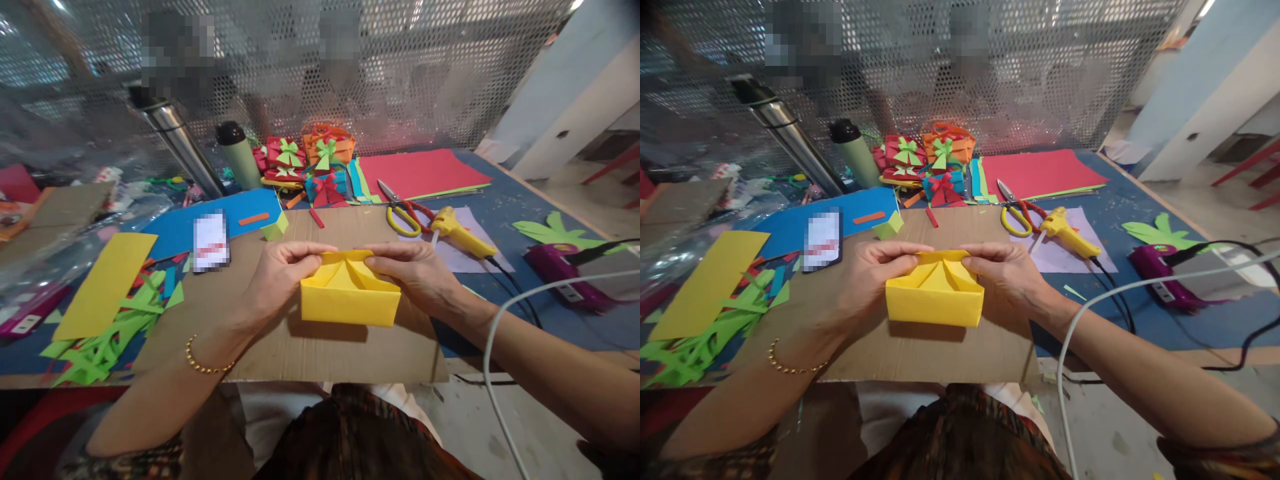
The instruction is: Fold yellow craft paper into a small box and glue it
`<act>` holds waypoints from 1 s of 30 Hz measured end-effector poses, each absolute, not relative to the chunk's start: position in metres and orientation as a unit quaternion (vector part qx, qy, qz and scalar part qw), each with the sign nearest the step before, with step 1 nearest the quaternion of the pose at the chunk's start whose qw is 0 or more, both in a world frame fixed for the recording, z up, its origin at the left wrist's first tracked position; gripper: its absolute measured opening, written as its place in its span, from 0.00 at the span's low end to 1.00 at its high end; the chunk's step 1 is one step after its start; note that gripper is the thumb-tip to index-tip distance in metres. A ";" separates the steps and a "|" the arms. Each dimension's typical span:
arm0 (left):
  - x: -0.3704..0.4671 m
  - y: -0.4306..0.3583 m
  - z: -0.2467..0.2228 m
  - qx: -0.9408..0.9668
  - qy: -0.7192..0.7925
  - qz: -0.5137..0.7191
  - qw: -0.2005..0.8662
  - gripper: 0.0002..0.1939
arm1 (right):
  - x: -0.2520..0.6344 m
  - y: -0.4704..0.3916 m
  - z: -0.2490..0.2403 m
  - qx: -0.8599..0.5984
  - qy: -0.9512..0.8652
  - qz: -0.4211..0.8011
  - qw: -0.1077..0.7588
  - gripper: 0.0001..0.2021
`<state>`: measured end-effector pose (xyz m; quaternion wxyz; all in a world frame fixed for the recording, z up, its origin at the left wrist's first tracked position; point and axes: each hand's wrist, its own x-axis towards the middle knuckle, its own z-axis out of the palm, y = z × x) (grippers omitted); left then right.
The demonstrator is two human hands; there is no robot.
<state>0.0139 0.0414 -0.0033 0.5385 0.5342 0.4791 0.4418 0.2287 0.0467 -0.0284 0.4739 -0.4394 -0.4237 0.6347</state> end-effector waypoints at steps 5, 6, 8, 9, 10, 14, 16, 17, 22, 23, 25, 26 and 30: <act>0.015 0.040 -0.003 0.529 0.462 0.463 0.541 0.08 | 0.227 0.045 -0.030 -0.446 -0.419 0.632 0.475 0.14; 0.015 0.040 -0.003 0.526 0.459 0.468 0.543 0.08 | 0.227 0.045 -0.030 -0.445 -0.419 0.630 0.479 0.14; 0.016 0.040 -0.004 0.521 0.455 0.474 0.545 0.07 | 0.226 0.045 -0.031 -0.444 -0.421 0.623 0.487 0.12; 0.016 0.041 -0.004 0.520 0.454 0.476 0.545 0.07 | 0.226 0.044 -0.031 -0.444 -0.422 0.621 0.489 0.12; 0.016 0.041 -0.005 0.520 0.453 0.478 0.545 0.06 | 0.226 0.044 -0.031 -0.444 -0.421 0.620 0.491 0.11; 0.017 0.041 -0.007 0.517 0.452 0.478 0.548 0.06 | 0.224 0.043 -0.034 -0.439 -0.416 0.619 0.501 0.11; 0.018 0.041 -0.008 0.513 0.456 0.476 0.550 0.06 | 0.222 0.042 -0.035 -0.434 -0.413 0.620 0.507 0.10; 0.018 0.041 -0.009 0.512 0.459 0.474 0.550 0.06 | 0.221 0.041 -0.036 -0.432 -0.411 0.620 0.511 0.10; 0.017 0.042 -0.009 0.508 0.468 0.466 0.553 0.07 | 0.218 0.039 -0.036 -0.433 -0.390 0.631 0.511 0.09; 0.018 0.042 -0.009 0.505 0.469 0.465 0.556 0.07 | 0.218 0.038 -0.035 -0.436 -0.386 0.633 0.510 0.09; 0.018 0.041 -0.008 0.501 0.472 0.458 0.563 0.07 | 0.218 0.037 -0.034 -0.444 -0.376 0.634 0.509 0.09; 0.018 0.041 -0.007 0.500 0.473 0.454 0.566 0.07 | 0.217 0.037 -0.033 -0.447 -0.370 0.635 0.509 0.09; 0.016 0.040 -0.004 0.500 0.481 0.436 0.574 0.08 | 0.216 0.035 -0.030 -0.448 -0.358 0.640 0.511 0.09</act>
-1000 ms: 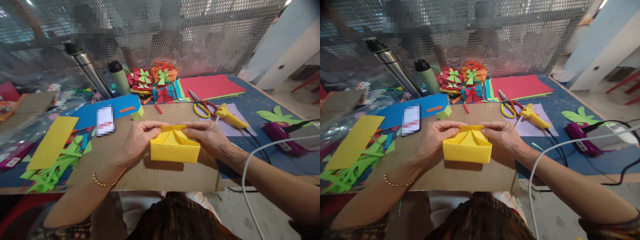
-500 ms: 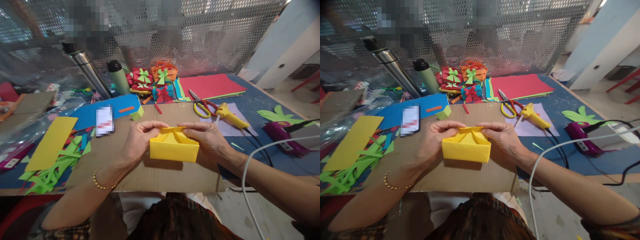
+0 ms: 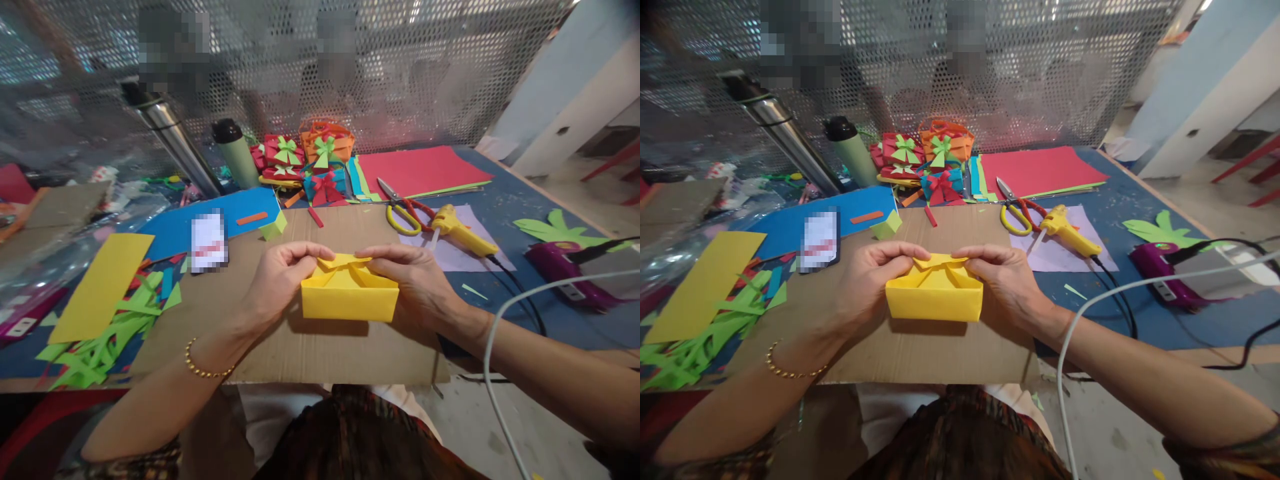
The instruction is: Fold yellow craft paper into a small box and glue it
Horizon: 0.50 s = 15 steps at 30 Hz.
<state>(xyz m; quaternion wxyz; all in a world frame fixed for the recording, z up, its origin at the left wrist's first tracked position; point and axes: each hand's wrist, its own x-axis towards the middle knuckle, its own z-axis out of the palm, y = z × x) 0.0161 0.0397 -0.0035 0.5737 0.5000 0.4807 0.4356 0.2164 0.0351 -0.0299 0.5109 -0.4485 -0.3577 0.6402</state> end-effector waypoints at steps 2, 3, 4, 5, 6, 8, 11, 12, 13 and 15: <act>0.015 0.040 -0.002 0.509 0.477 0.425 0.577 0.09 | 0.216 0.034 -0.029 -0.446 -0.357 0.638 0.516 0.08; 0.014 0.039 -0.002 0.516 0.475 0.422 0.574 0.08 | 0.215 0.034 -0.029 -0.445 -0.358 0.638 0.517 0.08; 0.014 0.039 -0.002 0.522 0.474 0.422 0.570 0.08 | 0.215 0.034 -0.029 -0.445 -0.360 0.637 0.517 0.08; 0.015 0.039 -0.002 0.525 0.475 0.425 0.564 0.09 | 0.215 0.033 -0.028 -0.446 -0.364 0.634 0.516 0.08; 0.015 0.039 -0.002 0.527 0.478 0.427 0.558 0.11 | 0.214 0.033 -0.028 -0.448 -0.369 0.631 0.516 0.08; 0.017 0.038 -0.002 0.526 0.485 0.429 0.551 0.14 | 0.214 0.033 -0.028 -0.448 -0.374 0.627 0.516 0.08; 0.019 0.037 -0.002 0.531 0.485 0.430 0.546 0.17 | 0.215 0.034 -0.027 -0.448 -0.374 0.624 0.520 0.07; 0.019 0.037 -0.002 0.536 0.485 0.430 0.541 0.17 | 0.215 0.034 -0.027 -0.450 -0.376 0.621 0.520 0.07; 0.019 0.037 -0.001 0.542 0.486 0.429 0.535 0.17 | 0.215 0.034 -0.027 -0.453 -0.381 0.616 0.519 0.07; 0.018 0.037 -0.001 0.556 0.491 0.420 0.523 0.16 | 0.216 0.033 -0.028 -0.456 -0.392 0.609 0.516 0.07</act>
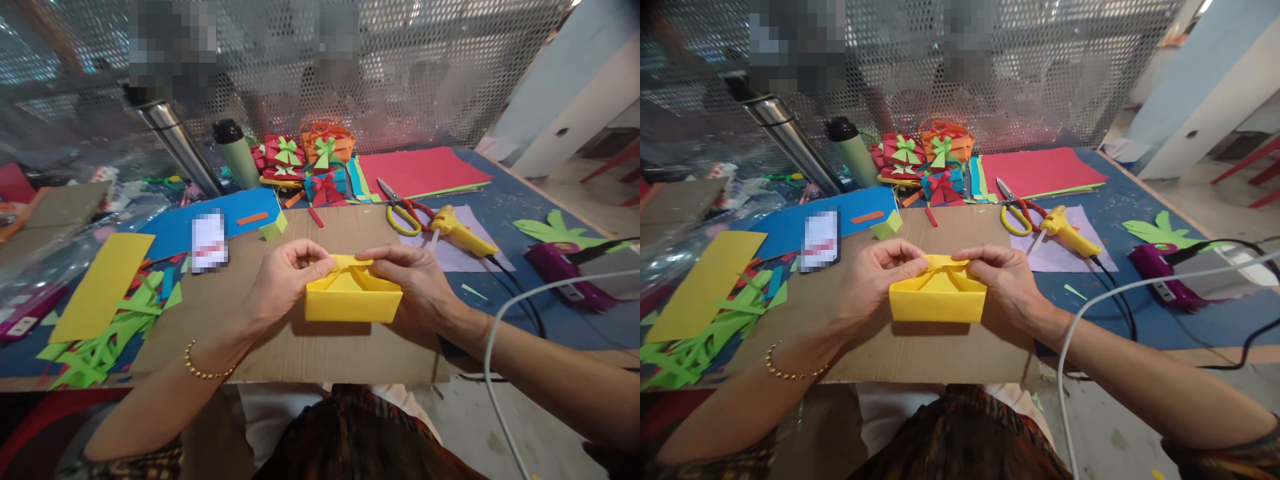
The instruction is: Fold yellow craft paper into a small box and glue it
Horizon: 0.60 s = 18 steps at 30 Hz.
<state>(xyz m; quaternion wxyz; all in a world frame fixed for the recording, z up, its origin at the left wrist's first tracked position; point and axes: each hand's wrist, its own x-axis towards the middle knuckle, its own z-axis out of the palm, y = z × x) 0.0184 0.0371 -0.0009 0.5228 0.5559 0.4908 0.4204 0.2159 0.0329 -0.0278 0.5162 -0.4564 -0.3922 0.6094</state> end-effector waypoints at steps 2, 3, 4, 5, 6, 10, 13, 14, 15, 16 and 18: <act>0.017 0.038 -0.001 0.567 0.497 0.410 0.513 0.16 | 0.216 0.032 -0.029 -0.456 -0.407 0.602 0.514 0.06; 0.017 0.039 -0.002 0.572 0.500 0.407 0.507 0.17 | 0.216 0.031 -0.031 -0.456 -0.417 0.594 0.515 0.05; 0.016 0.040 -0.003 0.576 0.502 0.408 0.500 0.17 | 0.216 0.030 -0.032 -0.458 -0.428 0.583 0.516 0.05; 0.016 0.041 -0.004 0.580 0.501 0.413 0.491 0.18 | 0.216 0.030 -0.033 -0.460 -0.440 0.571 0.517 0.05; 0.015 0.042 -0.005 0.586 0.500 0.419 0.480 0.19 | 0.216 0.029 -0.034 -0.462 -0.453 0.559 0.517 0.06; 0.014 0.044 -0.005 0.587 0.483 0.423 0.493 0.15 | 0.215 0.027 -0.037 -0.454 -0.497 0.531 0.515 0.06; 0.013 0.043 -0.004 0.574 0.465 0.406 0.538 0.16 | 0.215 0.027 -0.038 -0.450 -0.505 0.528 0.513 0.06; 0.013 0.043 -0.003 0.576 0.460 0.401 0.544 0.16 | 0.215 0.027 -0.037 -0.452 -0.498 0.537 0.510 0.07; 0.013 0.043 -0.003 0.581 0.457 0.399 0.543 0.16 | 0.215 0.028 -0.036 -0.452 -0.487 0.552 0.504 0.09; 0.012 0.043 -0.002 0.587 0.453 0.399 0.539 0.16 | 0.216 0.028 -0.035 -0.449 -0.473 0.572 0.498 0.12; 0.011 0.044 -0.001 0.603 0.444 0.406 0.524 0.17 | 0.217 0.030 -0.031 -0.435 -0.441 0.615 0.489 0.19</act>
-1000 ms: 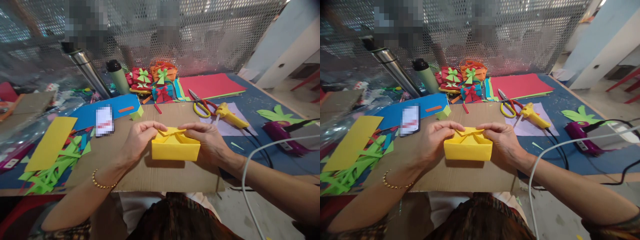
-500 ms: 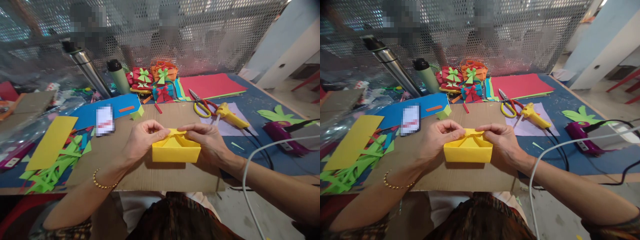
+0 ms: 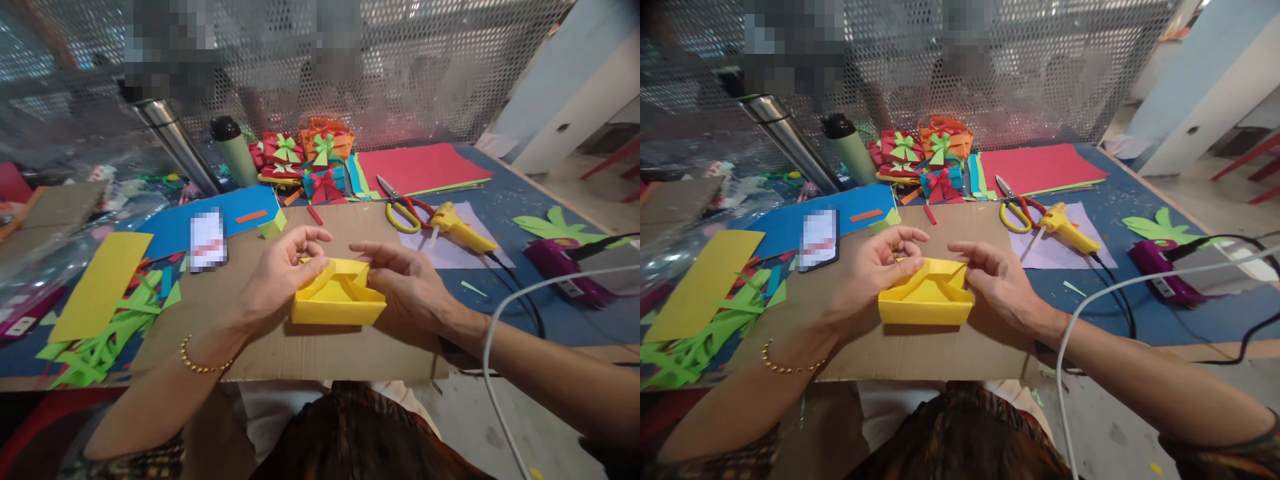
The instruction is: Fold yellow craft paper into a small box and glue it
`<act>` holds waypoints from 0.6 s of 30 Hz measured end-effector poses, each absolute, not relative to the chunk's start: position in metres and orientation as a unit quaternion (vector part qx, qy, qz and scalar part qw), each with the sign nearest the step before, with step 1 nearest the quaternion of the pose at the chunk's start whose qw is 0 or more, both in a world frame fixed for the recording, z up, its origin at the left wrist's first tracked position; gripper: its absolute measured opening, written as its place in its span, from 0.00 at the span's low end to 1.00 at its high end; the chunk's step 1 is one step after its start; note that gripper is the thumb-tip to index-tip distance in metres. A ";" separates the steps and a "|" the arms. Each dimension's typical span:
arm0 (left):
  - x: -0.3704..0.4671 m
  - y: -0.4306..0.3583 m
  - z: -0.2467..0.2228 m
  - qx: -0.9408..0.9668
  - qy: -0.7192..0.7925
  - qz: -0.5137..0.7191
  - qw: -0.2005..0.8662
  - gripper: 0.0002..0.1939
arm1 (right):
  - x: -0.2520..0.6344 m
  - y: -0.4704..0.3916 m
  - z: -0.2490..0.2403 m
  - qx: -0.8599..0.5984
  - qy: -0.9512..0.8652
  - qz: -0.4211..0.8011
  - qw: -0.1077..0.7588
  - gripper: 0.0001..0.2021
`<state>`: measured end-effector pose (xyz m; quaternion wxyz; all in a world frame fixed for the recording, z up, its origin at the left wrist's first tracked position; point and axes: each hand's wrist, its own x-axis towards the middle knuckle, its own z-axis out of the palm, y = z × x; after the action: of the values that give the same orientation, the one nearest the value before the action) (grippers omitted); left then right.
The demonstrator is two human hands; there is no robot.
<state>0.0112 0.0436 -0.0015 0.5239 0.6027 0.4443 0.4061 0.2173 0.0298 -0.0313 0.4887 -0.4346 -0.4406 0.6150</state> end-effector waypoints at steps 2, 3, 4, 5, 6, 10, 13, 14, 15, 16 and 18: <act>0.010 0.045 -0.001 0.622 0.438 0.412 0.501 0.17 | 0.219 0.032 -0.028 -0.421 -0.415 0.643 0.487 0.20; 0.010 0.045 0.000 0.634 0.435 0.414 0.487 0.17 | 0.220 0.033 -0.027 -0.420 -0.408 0.647 0.489 0.18; 0.010 0.046 0.000 0.646 0.434 0.413 0.473 0.16 | 0.221 0.034 -0.027 -0.423 -0.410 0.644 0.488 0.16; 0.010 0.046 0.000 0.657 0.434 0.413 0.458 0.16 | 0.221 0.034 -0.027 -0.428 -0.422 0.637 0.484 0.15; 0.011 0.045 0.000 0.666 0.434 0.413 0.445 0.15 | 0.221 0.035 -0.028 -0.433 -0.443 0.627 0.473 0.16; 0.013 0.042 0.001 0.686 0.430 0.404 0.426 0.14 | 0.221 0.034 -0.035 -0.430 -0.515 0.603 0.432 0.23; 0.013 0.041 0.000 0.687 0.429 0.396 0.431 0.13 | 0.221 0.034 -0.035 -0.424 -0.511 0.609 0.433 0.23; 0.013 0.041 0.001 0.687 0.430 0.395 0.432 0.13 | 0.221 0.034 -0.034 -0.425 -0.508 0.612 0.432 0.23; 0.013 0.042 0.001 0.687 0.430 0.394 0.434 0.13 | 0.221 0.034 -0.034 -0.425 -0.507 0.613 0.432 0.23; 0.013 0.042 0.001 0.687 0.430 0.393 0.435 0.13 | 0.221 0.034 -0.033 -0.425 -0.505 0.614 0.433 0.23; 0.013 0.042 0.001 0.688 0.427 0.390 0.439 0.13 | 0.220 0.035 -0.034 -0.426 -0.504 0.611 0.436 0.23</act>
<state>0.0127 0.0418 0.0015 0.4386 0.6877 0.4270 0.3904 0.2198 0.0347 -0.0338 0.4364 -0.4264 -0.5041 0.6113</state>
